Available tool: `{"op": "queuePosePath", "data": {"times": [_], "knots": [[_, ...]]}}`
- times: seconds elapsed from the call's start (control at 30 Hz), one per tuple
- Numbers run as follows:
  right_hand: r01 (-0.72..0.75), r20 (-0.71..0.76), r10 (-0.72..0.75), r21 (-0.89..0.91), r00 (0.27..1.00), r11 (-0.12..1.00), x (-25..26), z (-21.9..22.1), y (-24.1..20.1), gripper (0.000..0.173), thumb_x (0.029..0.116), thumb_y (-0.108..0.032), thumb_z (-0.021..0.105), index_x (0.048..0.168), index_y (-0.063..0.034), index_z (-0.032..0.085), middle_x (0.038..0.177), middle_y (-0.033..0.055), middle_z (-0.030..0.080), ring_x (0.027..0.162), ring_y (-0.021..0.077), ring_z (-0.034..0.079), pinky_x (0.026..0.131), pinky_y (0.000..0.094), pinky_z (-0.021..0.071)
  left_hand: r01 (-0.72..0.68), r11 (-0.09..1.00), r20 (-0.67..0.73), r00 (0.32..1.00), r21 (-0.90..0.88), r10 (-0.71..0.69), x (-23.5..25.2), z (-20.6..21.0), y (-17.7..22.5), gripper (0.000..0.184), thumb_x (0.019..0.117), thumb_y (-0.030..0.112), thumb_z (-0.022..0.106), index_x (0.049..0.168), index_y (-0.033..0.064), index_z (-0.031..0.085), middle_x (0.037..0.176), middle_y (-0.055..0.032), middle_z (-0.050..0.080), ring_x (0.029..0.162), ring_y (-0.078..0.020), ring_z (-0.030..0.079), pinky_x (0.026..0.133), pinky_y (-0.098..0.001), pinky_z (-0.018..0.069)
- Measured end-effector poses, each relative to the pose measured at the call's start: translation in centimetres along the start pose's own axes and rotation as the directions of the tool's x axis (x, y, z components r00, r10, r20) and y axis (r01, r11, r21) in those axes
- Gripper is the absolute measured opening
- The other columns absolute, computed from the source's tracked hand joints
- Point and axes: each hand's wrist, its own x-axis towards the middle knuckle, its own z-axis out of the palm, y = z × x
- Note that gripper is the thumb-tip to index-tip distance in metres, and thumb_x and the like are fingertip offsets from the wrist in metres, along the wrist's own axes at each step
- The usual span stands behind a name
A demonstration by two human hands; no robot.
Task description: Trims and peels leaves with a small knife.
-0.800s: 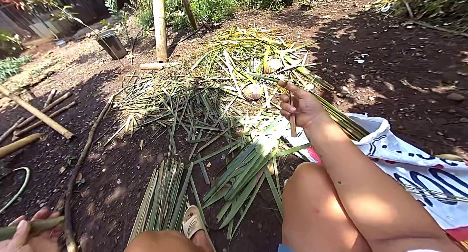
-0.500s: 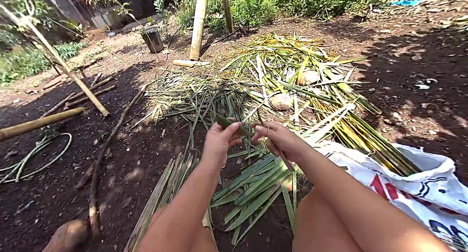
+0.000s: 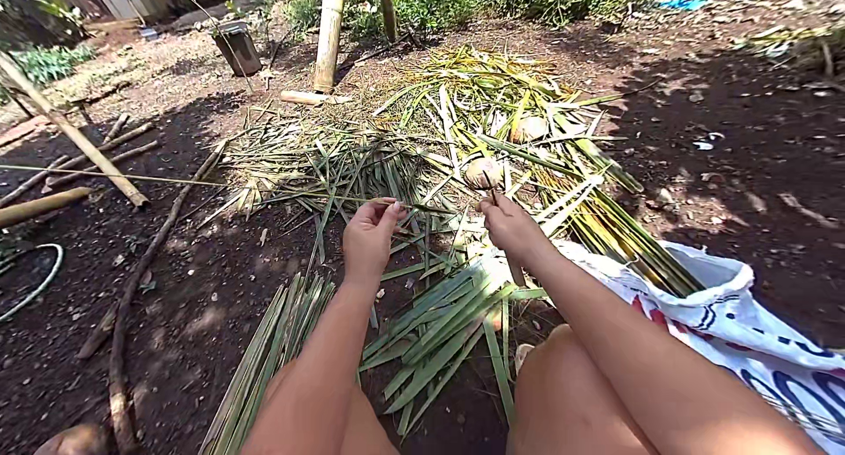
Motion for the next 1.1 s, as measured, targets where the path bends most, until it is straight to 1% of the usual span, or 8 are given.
{"op": "queuePosePath", "data": {"times": [0.1, 0.2, 0.37, 0.63, 0.73, 0.87, 0.97, 1.1], "knots": [[0.11, 0.154, -0.076, -0.23, 0.985, 0.967, -1.7, 2.1, -2.2, 0.044, 0.1139, -0.033, 0.033, 0.12, 0.0016, 0.059, 0.092, 0.0194, 0.063, 0.085, 0.0333, 0.063, 0.08, 0.0546, 0.0511, -0.049, 0.992, 0.009, 0.999, 0.117, 0.048, -0.4, 0.8, -0.6, 0.016, 0.0998, 0.013, 0.067, 0.113, 0.0035, 0.069, 0.098, -0.0038, 0.076, 0.084, -0.0103, 0.074, 0.08, -0.0309, 0.0617], [0.142, 0.264, -0.056, -0.318, 0.963, 0.937, -2.7, 4.1, -3.6, 0.042, 0.1136, -0.033, 0.035, 0.12, 0.0003, 0.059, 0.101, 0.0207, 0.066, 0.097, 0.0351, 0.066, 0.087, 0.0549, 0.0517, -0.089, 0.987, 0.018, 0.996, 0.137, 0.087, -1.2, 1.5, -0.5, 0.016, 0.099, 0.01, 0.067, 0.112, 0.0011, 0.069, 0.098, -0.0051, 0.075, 0.085, -0.0094, 0.073, 0.083, -0.03, 0.0614], [0.129, 0.241, -0.04, -0.365, 0.97, 0.922, -2.4, 5.2, -4.0, 0.04, 0.1134, -0.032, 0.036, 0.121, -0.0003, 0.059, 0.102, 0.0209, 0.067, 0.099, 0.036, 0.068, 0.087, 0.055, 0.0537, -0.113, 0.985, -0.002, 0.994, 0.134, 0.114, -2.0, 1.9, -0.4, 0.014, 0.0973, 0.007, 0.068, 0.11, 0.0009, 0.07, 0.097, -0.0046, 0.076, 0.085, -0.0085, 0.073, 0.083, -0.0282, 0.0614], [0.16, 0.313, -0.024, -0.414, 0.949, 0.896, -2.2, 5.1, -3.8, 0.041, 0.1139, -0.031, 0.033, 0.123, 0.0005, 0.058, 0.108, 0.0215, 0.067, 0.106, 0.0363, 0.067, 0.092, 0.0543, 0.0528, -0.158, 0.981, -0.01, 0.987, 0.11, 0.16, -2.7, 2.1, -1.0, 0.013, 0.0948, 0.004, 0.07, 0.107, 0.0, 0.071, 0.095, -0.0048, 0.076, 0.084, -0.0099, 0.074, 0.081, -0.0293, 0.0631], [0.099, 0.27, 0.051, -0.515, 0.962, 0.851, -0.8, 5.0, -2.8, 0.039, 0.1135, -0.03, 0.035, 0.125, 0.0005, 0.056, 0.111, 0.024, 0.067, 0.108, 0.0404, 0.068, 0.09, 0.0584, 0.0533, -0.245, 0.961, -0.021, 0.968, 0.13, 0.249, -2.8, 1.7, -1.0, 0.012, 0.0957, 0.005, 0.069, 0.107, 0.0011, 0.071, 0.094, -0.0038, 0.076, 0.082, -0.0099, 0.075, 0.08, -0.0287, 0.0636], [-0.016, 0.224, 0.182, -0.59, 0.957, 0.807, 2.4, 3.4, 0.4, 0.037, 0.111, -0.02, 0.04, 0.132, 0.008, 0.055, 0.125, 0.0305, 0.063, 0.118, 0.046, 0.063, 0.097, 0.0636, 0.0496, -0.369, 0.922, -0.066, 0.924, 0.117, 0.378, -2.4, -0.1, 0.7, 0.015, 0.0949, 0.002, 0.069, 0.109, -0.0006, 0.069, 0.097, -0.0031, 0.076, 0.086, -0.0108, 0.075, 0.081, -0.0294, 0.064], [-0.06, 0.246, 0.257, -0.605, 0.935, 0.794, 3.9, 2.5, 2.1, 0.04, 0.1106, -0.021, 0.042, 0.125, 0.012, 0.06, 0.126, 0.033, 0.062, 0.119, 0.047, 0.061, 0.098, 0.0643, 0.0472, -0.341, 0.924, -0.088, 0.929, 0.172, 0.359, -1.7, -1.8, 1.5, 0.014, 0.0957, 0.005, 0.069, 0.109, 0.0011, 0.069, 0.098, -0.0014, 0.075, 0.087, -0.0067, 0.073, 0.082, -0.026, 0.0617], [0.035, 0.196, 0.044, -0.381, 0.98, 0.924, 2.3, 2.8, 0.0, 0.044, 0.113, -0.028, 0.037, 0.121, 0.0065, 0.063, 0.112, 0.0294, 0.067, 0.107, 0.0453, 0.066, 0.092, 0.0649, 0.0493, -0.234, 0.93, -0.072, 0.962, 0.283, 0.264, -1.6, -2.3, 1.2, 0.012, 0.0961, 0.01, 0.071, 0.107, 0.0055, 0.073, 0.099, 0.0005, 0.071, 0.08, -0.0007, 0.066, 0.076, -0.0195, 0.0565]]}}
